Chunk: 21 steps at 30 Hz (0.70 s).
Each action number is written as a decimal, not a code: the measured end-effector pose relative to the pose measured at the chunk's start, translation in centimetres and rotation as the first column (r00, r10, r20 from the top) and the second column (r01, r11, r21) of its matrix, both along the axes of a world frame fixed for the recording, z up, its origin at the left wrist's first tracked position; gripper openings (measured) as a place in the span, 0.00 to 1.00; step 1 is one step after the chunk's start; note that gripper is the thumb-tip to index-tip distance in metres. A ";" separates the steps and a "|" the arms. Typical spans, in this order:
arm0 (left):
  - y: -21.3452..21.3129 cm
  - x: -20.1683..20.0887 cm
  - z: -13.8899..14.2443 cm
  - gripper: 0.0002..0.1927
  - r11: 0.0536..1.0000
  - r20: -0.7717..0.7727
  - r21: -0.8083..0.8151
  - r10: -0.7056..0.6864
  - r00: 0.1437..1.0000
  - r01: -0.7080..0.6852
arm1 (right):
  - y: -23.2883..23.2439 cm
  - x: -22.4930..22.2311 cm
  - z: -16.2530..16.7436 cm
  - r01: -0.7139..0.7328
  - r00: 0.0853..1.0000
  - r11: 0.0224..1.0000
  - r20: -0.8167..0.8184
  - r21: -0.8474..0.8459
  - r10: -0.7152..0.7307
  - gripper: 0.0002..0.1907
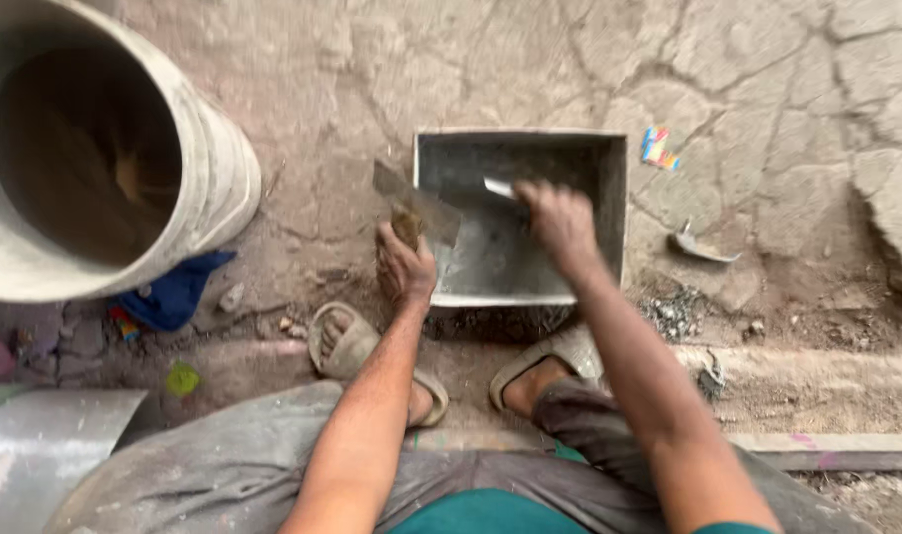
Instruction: The person sits on the ground and cleans dried concrete out of an open metal box mold. They hold a small brick-like block and a flat metal scraper/trowel, scraping the box walls and floor, brushing debris out by hand, and repeatedly scraping the corners and edges to remove hardened residue.
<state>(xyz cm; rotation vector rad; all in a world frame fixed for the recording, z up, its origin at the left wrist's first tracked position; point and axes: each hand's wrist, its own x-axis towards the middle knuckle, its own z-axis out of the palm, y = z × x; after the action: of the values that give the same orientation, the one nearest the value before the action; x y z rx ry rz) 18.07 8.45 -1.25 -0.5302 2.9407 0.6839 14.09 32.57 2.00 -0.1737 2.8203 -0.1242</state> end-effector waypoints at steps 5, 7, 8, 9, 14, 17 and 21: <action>0.1 0.0 0.2 0.23 0.982 0.165 0.178 0.034 0.986 -0.063 | 0.3 -7.9 -0.7 -0.157 0.971 0.987 -0.178 0.017 0.158 0.20; 0.2 0.0 0.0 0.23 0.980 0.141 0.183 0.049 0.989 -0.075 | -0.3 -9.6 -1.4 -0.057 0.973 0.991 0.230 0.117 0.029 0.15; 0.4 0.2 -0.1 0.25 0.984 0.074 0.170 0.043 0.996 -0.055 | -0.5 -9.8 -1.5 -0.091 0.974 0.987 0.220 0.130 0.061 0.15; 0.3 0.3 -0.1 0.26 0.988 0.019 0.150 0.032 0.999 -0.034 | -0.7 -9.6 -1.7 -0.123 0.971 0.983 0.222 0.136 0.090 0.14; -0.2 0.2 -0.1 0.24 0.990 -0.002 0.143 0.005 1.000 -0.004 | -0.5 -2.6 -1.4 -0.363 0.930 0.896 0.164 0.255 0.330 0.21; -0.2 -0.4 0.3 0.23 0.978 0.079 0.202 0.034 0.996 -0.049 | -0.6 2.0 -0.5 -0.308 0.948 0.950 0.101 0.041 0.303 0.30; -0.1 -0.6 0.8 0.24 0.962 0.134 0.251 0.074 0.988 -0.106 | 0.5 3.9 -0.3 -0.131 0.917 0.990 0.374 -0.048 0.140 0.24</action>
<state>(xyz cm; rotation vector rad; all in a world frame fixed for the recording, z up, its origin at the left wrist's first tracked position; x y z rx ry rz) 17.50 8.37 -0.43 -0.6566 2.6715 0.9881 18.04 33.06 1.72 -0.3143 2.4150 -0.1410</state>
